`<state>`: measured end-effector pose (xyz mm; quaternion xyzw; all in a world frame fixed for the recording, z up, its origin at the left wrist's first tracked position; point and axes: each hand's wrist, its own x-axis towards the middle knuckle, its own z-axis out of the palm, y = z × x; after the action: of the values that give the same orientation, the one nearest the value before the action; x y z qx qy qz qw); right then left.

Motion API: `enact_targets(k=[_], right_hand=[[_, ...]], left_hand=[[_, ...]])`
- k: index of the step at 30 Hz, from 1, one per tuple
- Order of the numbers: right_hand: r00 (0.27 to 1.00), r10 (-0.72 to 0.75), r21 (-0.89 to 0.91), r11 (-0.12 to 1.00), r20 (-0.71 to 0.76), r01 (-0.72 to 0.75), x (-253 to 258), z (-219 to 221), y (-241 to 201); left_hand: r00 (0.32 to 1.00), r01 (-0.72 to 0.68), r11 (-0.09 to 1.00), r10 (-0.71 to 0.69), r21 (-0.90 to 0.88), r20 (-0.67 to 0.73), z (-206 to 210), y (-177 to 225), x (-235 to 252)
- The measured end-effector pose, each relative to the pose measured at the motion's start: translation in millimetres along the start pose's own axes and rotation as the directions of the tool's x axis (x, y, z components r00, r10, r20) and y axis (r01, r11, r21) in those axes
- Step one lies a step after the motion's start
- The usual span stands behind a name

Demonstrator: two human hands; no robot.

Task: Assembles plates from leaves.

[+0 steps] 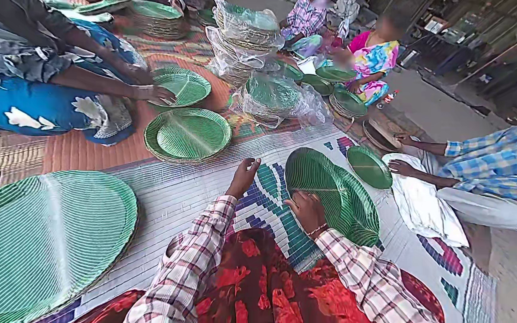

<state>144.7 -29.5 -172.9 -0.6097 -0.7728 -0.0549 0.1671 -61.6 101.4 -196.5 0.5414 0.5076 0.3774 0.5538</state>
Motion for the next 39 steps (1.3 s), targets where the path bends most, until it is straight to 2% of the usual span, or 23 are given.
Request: enact_targets(k=[1,3,4,6,8,10,11,12,14,16,18,22,24,26,27,28,30,31,32,34,36,38,39], right_hand=[[0.989,-0.131,0.032,0.991,-0.063,0.133,-1,7,-5],[0.951,-0.307,0.161,0.937,-0.046,0.311,-5,13,-17],[0.932,-0.363,0.248,0.903,-0.001,0.351,-7,13,-22],[0.920,-0.392,0.335,0.870,0.021,0.362,-9,12,-27],[0.961,-0.275,0.298,0.915,-0.035,0.273,-7,9,-22],[0.999,-0.030,0.192,0.981,0.034,0.023,0,-2,-11],[0.977,0.130,0.123,0.981,0.169,-0.152,6,-12,-5],[0.910,0.280,0.039,0.951,0.306,-0.306,14,-20,1],[0.752,0.478,-0.122,0.869,0.454,-0.479,22,-23,15],[0.639,0.564,-0.236,0.817,0.524,-0.527,20,-14,26],[0.572,0.593,-0.299,0.795,0.568,-0.528,17,-4,31],[0.526,0.617,-0.312,0.770,0.585,-0.557,22,-7,32],[0.521,0.619,-0.301,0.765,0.588,-0.569,25,-14,36],[0.544,0.618,-0.271,0.764,0.567,-0.586,26,-22,39],[0.589,0.607,-0.245,0.778,0.533,-0.579,25,-25,40],[0.672,0.572,-0.199,0.811,0.471,-0.551,23,-27,39],[0.879,0.397,-0.054,0.916,0.265,-0.398,16,-25,33],[0.951,0.273,0.009,0.961,0.144,-0.277,13,-22,27],[0.990,0.143,0.054,0.988,0.020,-0.144,11,-15,20],[0.992,-0.053,0.112,0.991,-0.116,0.066,7,1,1],[0.976,-0.182,0.157,0.967,-0.120,0.199,0,21,-16],[0.968,-0.249,0.213,0.947,0.020,0.239,-9,37,-26],[0.947,-0.243,0.244,0.951,0.212,0.189,-11,36,-29]], left_hand=[[0.995,0.056,0.994,-0.047,-0.093,0.093,-2,6,-4],[0.967,0.135,0.965,-0.079,-0.224,0.244,-8,14,-11],[0.965,0.156,0.952,-0.090,-0.265,0.246,-13,16,-12],[0.983,0.165,0.962,-0.142,-0.216,0.118,-26,11,-8],[0.986,0.168,0.986,-0.168,0.018,-0.013,-43,-5,-2],[0.969,0.239,0.948,-0.220,0.210,-0.109,-59,-30,2],[0.955,0.289,0.917,-0.255,0.274,-0.153,-66,-43,2],[0.938,0.337,0.884,-0.286,0.325,-0.193,-71,-55,-1],[0.900,0.432,0.800,-0.356,0.417,-0.251,-77,-72,-6],[0.862,0.501,0.741,-0.383,0.446,-0.332,-72,-84,-11],[0.841,0.524,0.722,-0.352,0.452,-0.412,-59,-90,-13],[0.866,0.481,0.642,-0.240,0.597,-0.440,-32,-83,-12],[0.885,0.460,0.630,-0.266,0.625,-0.383,-27,-77,-15],[0.881,0.473,0.641,-0.317,0.605,-0.352,-25,-77,-15],[0.877,0.479,0.648,-0.328,0.592,-0.351,-26,-78,-15],[0.874,0.484,0.660,-0.338,0.574,-0.348,-28,-78,-15],[0.874,0.480,0.707,-0.339,0.518,-0.347,-34,-76,-12],[0.882,0.457,0.743,-0.306,0.489,-0.359,-37,-75,-11],[0.892,0.411,0.787,-0.242,0.461,-0.382,-38,-73,-10],[0.901,0.250,0.886,-0.065,0.391,-0.430,-41,-69,-5],[0.896,0.056,0.966,0.063,0.253,-0.439,-44,-55,1],[0.891,-0.069,0.997,0.076,0.032,-0.448,-43,-39,7],[0.903,-0.091,0.995,0.064,-0.045,-0.425,-43,-33,8]])
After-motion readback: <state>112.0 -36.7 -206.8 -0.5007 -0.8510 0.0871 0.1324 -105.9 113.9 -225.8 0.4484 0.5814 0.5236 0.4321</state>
